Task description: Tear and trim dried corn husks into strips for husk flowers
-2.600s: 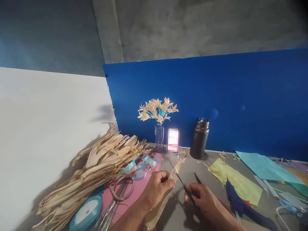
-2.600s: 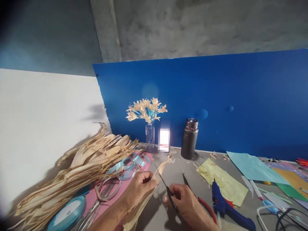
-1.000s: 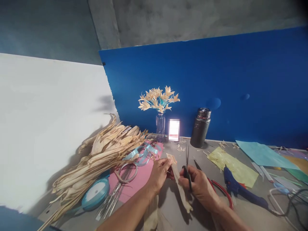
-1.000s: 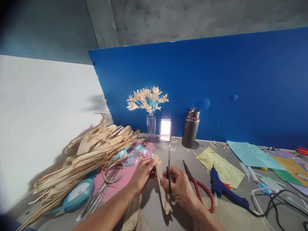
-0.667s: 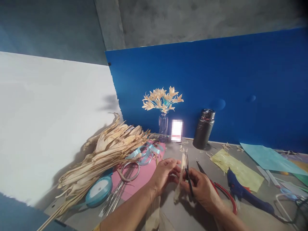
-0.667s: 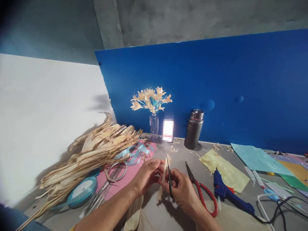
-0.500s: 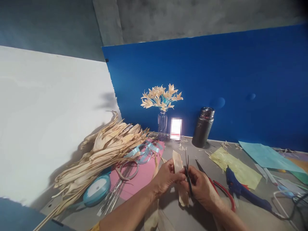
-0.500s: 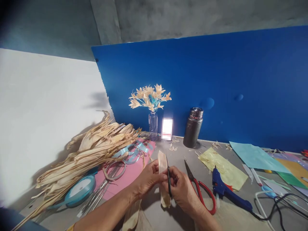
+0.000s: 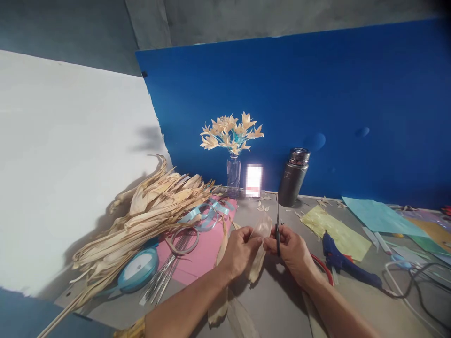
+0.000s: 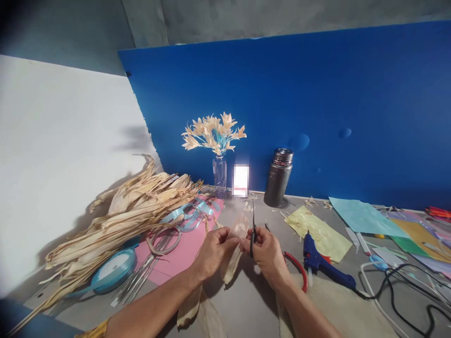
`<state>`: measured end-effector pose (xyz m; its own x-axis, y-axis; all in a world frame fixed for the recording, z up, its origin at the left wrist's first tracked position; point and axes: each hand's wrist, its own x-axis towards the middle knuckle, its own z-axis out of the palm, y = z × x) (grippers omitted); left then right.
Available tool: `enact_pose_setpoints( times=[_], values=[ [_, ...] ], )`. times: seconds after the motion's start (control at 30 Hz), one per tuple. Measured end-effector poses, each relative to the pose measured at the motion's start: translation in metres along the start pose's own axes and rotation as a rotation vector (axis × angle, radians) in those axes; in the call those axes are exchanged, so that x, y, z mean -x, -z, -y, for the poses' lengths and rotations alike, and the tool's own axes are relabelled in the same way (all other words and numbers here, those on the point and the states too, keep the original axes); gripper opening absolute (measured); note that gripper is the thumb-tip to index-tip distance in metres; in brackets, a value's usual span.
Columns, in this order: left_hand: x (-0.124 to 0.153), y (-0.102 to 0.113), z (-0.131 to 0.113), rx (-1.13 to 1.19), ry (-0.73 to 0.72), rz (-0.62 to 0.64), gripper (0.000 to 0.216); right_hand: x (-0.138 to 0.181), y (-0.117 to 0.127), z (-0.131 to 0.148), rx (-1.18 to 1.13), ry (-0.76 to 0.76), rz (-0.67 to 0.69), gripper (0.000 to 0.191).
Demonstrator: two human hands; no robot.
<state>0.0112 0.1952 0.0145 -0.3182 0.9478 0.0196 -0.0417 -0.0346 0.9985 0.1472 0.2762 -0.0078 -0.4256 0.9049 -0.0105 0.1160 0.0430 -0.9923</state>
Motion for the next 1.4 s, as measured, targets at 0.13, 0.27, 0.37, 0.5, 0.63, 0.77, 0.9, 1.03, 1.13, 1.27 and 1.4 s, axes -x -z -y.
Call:
enact_pose_setpoints(
  times=[0.13,0.27,0.37,0.5,0.63,0.77,0.9,1.03,1.13,1.27,1.4],
  values=[
    [0.004,-0.002,0.003,-0.201,-0.1,-0.086,0.029,0.003,-0.003,-0.001,0.072,0.049,0.007,0.023],
    [0.003,-0.001,0.008,-0.258,-0.136,-0.087,0.031,0.001,0.002,-0.001,0.143,0.039,-0.024,0.02],
    [-0.002,0.006,0.01,-0.256,-0.127,-0.101,0.029,-0.007,0.027,0.0,0.364,0.088,-0.012,0.024],
    [-0.012,0.016,0.016,-0.308,-0.115,-0.171,0.028,-0.017,0.074,0.004,1.014,0.046,0.03,0.028],
    [-0.014,0.017,0.018,-0.258,-0.093,-0.153,0.022,-0.015,0.096,0.014,1.303,-0.039,-0.044,0.035],
    [-0.01,0.014,0.01,-0.159,-0.084,-0.05,0.016,-0.006,0.088,0.018,1.365,-0.037,-0.015,0.034],
    [-0.006,0.012,0.005,-0.183,-0.097,0.018,0.011,-0.003,0.079,0.012,1.407,-0.014,0.029,0.017],
    [-0.008,0.015,0.007,-0.342,-0.139,-0.036,0.012,-0.003,0.075,0.011,1.407,0.009,0.001,0.02],
    [-0.011,0.018,0.008,-0.355,-0.151,-0.086,0.014,-0.002,0.074,0.017,1.385,0.008,-0.036,0.022],
    [-0.016,0.024,0.008,-0.332,-0.144,-0.137,0.019,0.0,0.069,0.026,1.286,0.047,-0.039,0.018],
    [-0.02,0.028,0.012,-0.28,-0.134,-0.132,0.025,0.0,0.062,0.031,1.103,0.118,-0.068,0.028]
  ],
)
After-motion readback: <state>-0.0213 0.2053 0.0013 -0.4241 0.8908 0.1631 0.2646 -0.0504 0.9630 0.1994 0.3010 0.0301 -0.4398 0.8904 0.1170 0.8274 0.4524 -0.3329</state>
